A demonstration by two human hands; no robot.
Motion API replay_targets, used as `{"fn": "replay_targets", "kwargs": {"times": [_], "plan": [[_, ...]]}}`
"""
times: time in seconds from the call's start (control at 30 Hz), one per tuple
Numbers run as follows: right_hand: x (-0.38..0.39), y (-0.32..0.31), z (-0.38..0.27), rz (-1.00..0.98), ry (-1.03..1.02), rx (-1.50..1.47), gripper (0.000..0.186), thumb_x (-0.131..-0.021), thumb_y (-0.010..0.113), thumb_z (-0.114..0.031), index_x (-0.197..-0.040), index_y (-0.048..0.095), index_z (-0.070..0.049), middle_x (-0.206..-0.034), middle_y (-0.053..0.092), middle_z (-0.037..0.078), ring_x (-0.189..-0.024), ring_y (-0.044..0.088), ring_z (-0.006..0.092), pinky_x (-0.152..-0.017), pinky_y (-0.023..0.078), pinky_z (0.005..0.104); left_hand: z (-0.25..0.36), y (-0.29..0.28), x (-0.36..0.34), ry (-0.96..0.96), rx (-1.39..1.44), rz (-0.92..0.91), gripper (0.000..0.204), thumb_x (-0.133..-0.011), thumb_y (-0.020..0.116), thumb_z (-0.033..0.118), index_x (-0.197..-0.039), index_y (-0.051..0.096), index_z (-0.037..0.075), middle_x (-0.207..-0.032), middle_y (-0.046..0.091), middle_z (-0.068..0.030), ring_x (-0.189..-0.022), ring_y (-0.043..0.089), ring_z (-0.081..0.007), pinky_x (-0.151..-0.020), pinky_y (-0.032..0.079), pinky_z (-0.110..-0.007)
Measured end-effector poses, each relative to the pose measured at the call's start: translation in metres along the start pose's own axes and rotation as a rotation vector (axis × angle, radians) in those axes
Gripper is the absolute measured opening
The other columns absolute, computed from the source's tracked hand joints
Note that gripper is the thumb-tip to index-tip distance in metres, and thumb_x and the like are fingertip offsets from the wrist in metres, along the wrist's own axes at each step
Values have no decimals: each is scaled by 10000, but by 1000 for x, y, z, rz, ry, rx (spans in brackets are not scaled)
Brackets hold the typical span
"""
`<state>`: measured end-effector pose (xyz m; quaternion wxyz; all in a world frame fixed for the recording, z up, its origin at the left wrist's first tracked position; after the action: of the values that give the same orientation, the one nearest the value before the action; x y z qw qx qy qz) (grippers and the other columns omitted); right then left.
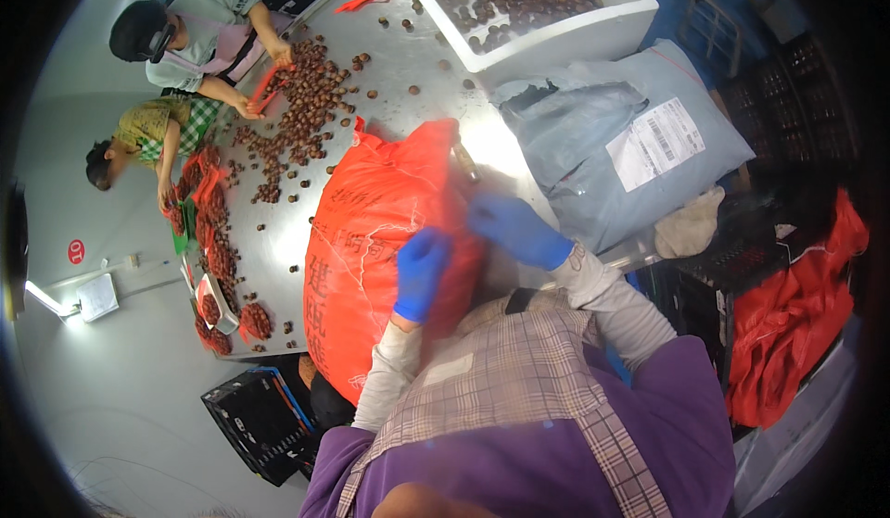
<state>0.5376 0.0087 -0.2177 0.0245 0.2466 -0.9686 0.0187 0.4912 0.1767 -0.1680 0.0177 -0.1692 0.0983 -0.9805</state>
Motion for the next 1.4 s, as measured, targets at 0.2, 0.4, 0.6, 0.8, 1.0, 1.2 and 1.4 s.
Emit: {"fn": "replay_targets", "kwargs": {"times": [0.2,0.4,0.6,0.8,1.0,1.2,1.4], "plan": [[-14,19,-1,-40,202,-552,201,-963,537,-254,-979,525,-54,-818,564,21,-699,506,69,-631,414,214,9,1,-8,-50,3,15,164,-883,558,128,-763,566,16,-639,488,-8,-610,458,-80,-558,373,-258],[-38,10,2,-320,96,-539,209,-968,529,-265,-948,495,-60,-753,515,20,-621,468,74,-560,378,211,3,-1,-13,-37,-132,42,138,-835,561,102,-755,567,-11,-640,502,-30,-623,460,-86,-568,381,-282],[-46,0,6,-361,186,-574,235,-971,518,-280,-990,501,-46,-735,528,28,-595,492,103,-552,396,226,-4,3,-14,-93,-81,95,100,-825,565,71,-791,606,-13,-675,553,-34,-651,501,-89,-594,413,-269],[-65,-36,69,77,324,-357,173,-935,541,-218,-971,568,-51,-907,626,61,-739,617,143,-637,496,272,5,2,-5,-65,-125,158,92,-841,574,46,-880,652,17,-731,602,8,-699,546,-66,-631,450,-234],[-104,-22,90,284,180,654,431,-827,644,-331,-1109,538,-23,-1069,607,187,-923,640,315,-809,511,382,61,24,7,602,-1044,223,259,-823,665,189,-1067,666,100,-701,572,-66,-698,562,-199,-714,403,-356],[-124,14,105,222,-308,798,397,-842,581,-292,-1183,541,-91,-1158,600,144,-1078,587,303,-915,481,391,28,24,-21,557,-1263,137,221,-831,663,186,-1039,686,112,-729,590,-85,-736,548,-225,-757,389,-380],[-83,-20,137,163,407,-14,345,-920,503,-237,-1208,532,-48,-932,643,73,-753,624,203,-694,503,314,20,-4,-31,105,-431,60,142,-860,624,146,-905,696,32,-813,643,-132,-727,606,-228,-663,450,-329]]}}
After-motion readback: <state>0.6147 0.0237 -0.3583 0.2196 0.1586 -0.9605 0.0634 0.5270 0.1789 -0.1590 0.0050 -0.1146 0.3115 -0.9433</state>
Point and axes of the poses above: each hand's wrist, its own x-axis away from the middle knuckle, its own y-axis out of the palm, z = x × y, the point moved 3 cm from there along -x, towards the middle knuckle
